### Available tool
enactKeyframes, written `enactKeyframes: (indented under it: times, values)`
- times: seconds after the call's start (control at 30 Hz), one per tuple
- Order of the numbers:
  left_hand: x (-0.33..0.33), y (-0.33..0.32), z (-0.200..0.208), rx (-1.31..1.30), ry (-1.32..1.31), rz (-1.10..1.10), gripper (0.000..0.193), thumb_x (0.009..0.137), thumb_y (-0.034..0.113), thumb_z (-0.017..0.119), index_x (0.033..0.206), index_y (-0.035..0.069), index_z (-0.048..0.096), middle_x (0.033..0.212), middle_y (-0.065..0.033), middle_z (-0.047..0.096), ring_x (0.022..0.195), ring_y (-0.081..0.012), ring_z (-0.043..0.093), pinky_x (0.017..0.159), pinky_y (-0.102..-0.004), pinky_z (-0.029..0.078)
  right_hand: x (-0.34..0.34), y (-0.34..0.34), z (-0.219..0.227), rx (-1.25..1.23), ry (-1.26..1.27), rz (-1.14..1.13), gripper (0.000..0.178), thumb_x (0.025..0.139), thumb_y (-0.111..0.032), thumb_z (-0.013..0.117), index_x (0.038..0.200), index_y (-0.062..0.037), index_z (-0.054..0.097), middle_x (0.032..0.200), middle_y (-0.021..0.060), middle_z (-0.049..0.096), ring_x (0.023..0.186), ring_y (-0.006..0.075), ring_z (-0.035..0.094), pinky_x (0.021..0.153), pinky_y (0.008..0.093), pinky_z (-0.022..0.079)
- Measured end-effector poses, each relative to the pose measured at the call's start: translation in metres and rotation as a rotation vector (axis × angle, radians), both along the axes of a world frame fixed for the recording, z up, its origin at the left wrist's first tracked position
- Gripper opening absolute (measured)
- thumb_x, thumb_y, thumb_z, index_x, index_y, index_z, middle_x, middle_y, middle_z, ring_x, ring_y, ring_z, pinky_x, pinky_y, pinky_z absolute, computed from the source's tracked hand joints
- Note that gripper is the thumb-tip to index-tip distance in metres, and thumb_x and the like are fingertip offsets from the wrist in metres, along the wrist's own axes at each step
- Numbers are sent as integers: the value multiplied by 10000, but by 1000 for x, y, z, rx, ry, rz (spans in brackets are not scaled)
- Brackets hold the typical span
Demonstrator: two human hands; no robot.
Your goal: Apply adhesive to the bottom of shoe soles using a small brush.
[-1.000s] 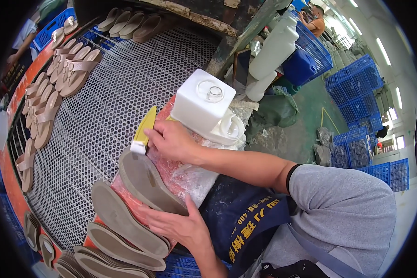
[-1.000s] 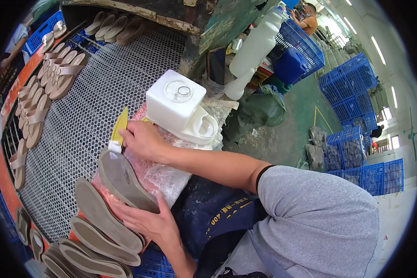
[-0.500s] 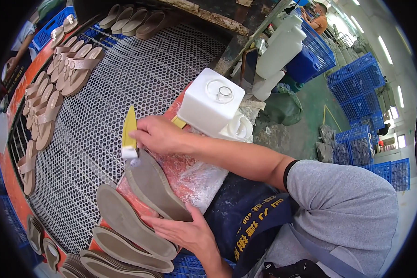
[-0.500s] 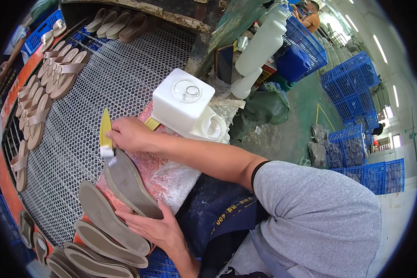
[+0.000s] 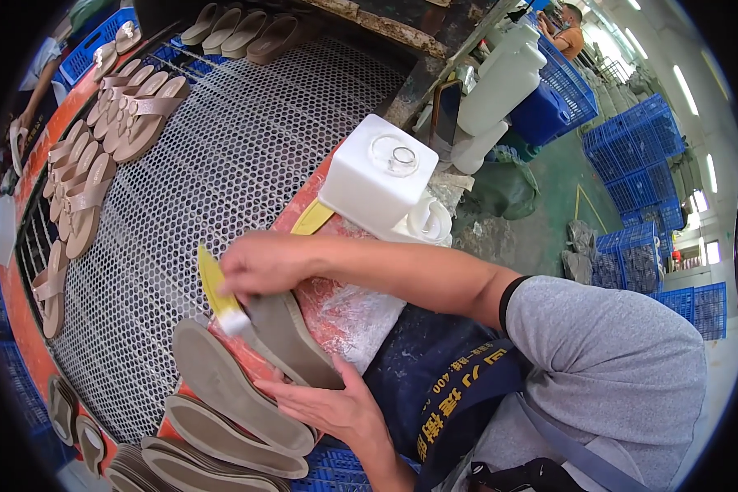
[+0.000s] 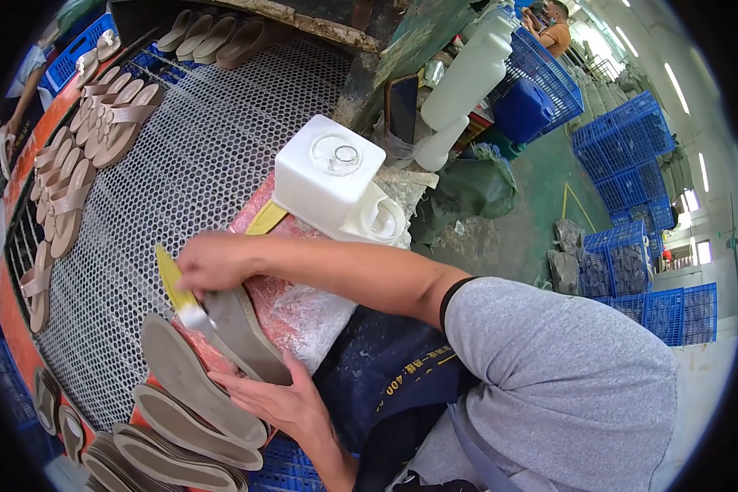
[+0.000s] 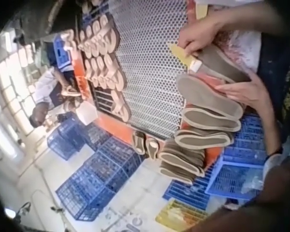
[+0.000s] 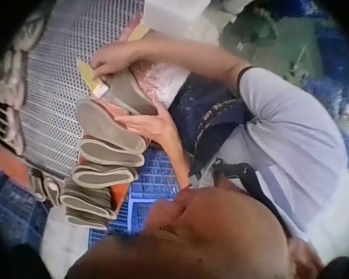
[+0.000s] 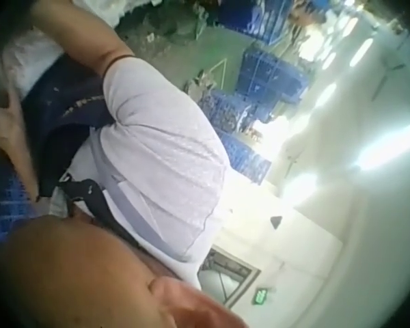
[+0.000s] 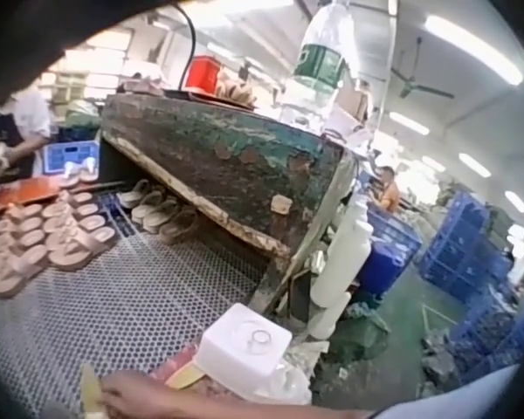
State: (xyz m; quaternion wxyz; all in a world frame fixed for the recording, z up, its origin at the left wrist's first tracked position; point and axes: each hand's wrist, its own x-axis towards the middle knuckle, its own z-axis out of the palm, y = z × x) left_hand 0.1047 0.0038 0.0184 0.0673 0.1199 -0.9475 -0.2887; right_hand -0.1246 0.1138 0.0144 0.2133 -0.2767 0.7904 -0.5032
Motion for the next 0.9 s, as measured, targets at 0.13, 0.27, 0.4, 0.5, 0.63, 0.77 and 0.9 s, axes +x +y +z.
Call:
enactKeyframes:
  times: [0.13,0.27,0.4,0.5,0.63,0.77,0.9]
  values:
    - [0,-3,-3,-2,32,-16,1029,881,226,755,1612,-145,132,1477,-350,459,1280,-469,491,1137,-502,358,11,8,7,0,-35,-572,354,1035,-249,602,762,-66,731,703,6,722,594,139,595,592,297,502]
    - [0,-2,-2,-19,35,-9,1021,888,240,752,1608,-147,140,1456,-338,475,1270,-464,493,1134,-498,360,32,19,-1,20,-127,-742,363,1039,-258,599,757,-69,730,699,5,706,588,135,587,595,290,497]
    - [2,-5,-6,-36,28,-26,1034,888,252,733,1612,-151,113,1499,-341,442,1252,-470,485,1129,-503,365,65,29,21,83,-93,-546,331,1020,-224,592,810,-16,740,747,49,741,597,175,621,627,326,521]
    - [2,-6,-9,-57,30,-26,1038,888,260,726,1612,-153,108,1512,-343,431,1246,-474,481,1129,-505,365,83,33,24,96,-79,-566,321,1014,-211,588,829,-1,744,766,62,753,599,191,630,634,338,527]
    - [5,-5,-12,-105,33,-12,1035,887,273,726,1611,-152,120,1511,-348,429,1245,-480,479,1134,-508,360,105,37,16,68,-81,-824,313,1015,-206,586,831,-9,744,773,58,754,596,197,624,623,336,520]
    - [8,-5,-13,-112,35,7,1004,881,230,742,1606,-139,155,1451,-324,480,1248,-455,480,1132,-503,357,134,37,12,47,-78,-654,297,1010,-194,594,823,-20,745,761,53,747,592,199,614,614,337,509]
    - [8,-3,-8,-60,27,9,1004,874,227,743,1603,-139,157,1450,-321,481,1249,-461,470,1137,-511,348,136,45,9,-24,22,-791,268,1005,-173,601,831,-19,735,767,79,735,605,213,614,599,337,495]
